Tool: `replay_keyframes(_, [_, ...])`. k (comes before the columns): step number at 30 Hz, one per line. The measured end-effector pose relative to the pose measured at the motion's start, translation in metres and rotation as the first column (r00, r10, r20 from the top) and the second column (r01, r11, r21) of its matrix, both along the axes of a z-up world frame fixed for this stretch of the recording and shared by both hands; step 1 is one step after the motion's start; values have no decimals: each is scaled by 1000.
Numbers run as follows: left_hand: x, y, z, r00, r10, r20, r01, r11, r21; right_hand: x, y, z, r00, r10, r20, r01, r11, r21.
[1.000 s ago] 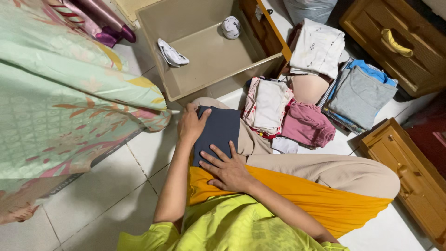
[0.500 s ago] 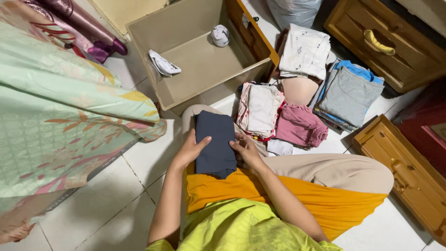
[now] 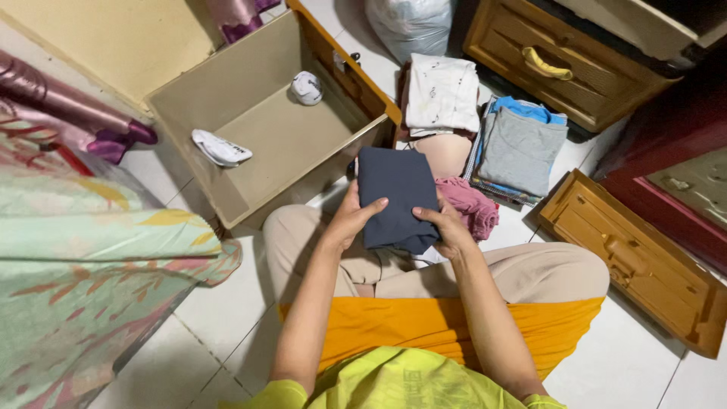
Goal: The person folds a gray shirt, a pair of dark blue shorts, a pair of white socks, and a pink garment by hand, then places them into an open drawer.
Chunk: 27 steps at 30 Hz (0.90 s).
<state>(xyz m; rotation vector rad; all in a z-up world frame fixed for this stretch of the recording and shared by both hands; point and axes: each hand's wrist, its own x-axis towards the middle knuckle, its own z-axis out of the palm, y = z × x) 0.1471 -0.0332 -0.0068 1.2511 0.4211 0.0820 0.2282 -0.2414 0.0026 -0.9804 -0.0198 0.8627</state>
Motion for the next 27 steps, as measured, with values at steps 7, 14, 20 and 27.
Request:
replay_keyframes(7, [150, -20, -30, 992, -90, 86, 73, 981, 182, 113, -13, -9, 974, -173, 149, 179, 983, -32])
replay_keyframes(14, [276, -14, -55, 979, 20, 204, -145, 770, 622, 233, 6, -40, 951, -215, 224, 226, 974, -25])
replay_keyframes(20, [345, 0, -65, 953, 130, 275, -266, 793, 547, 322, 30, -88, 870, -290, 399, 292, 955, 57])
replay_keyframes(27, [342, -18, -77, 932, 260, -253, 7, 684, 730, 306, 42, -147, 867, -244, 435, 410, 845, -342])
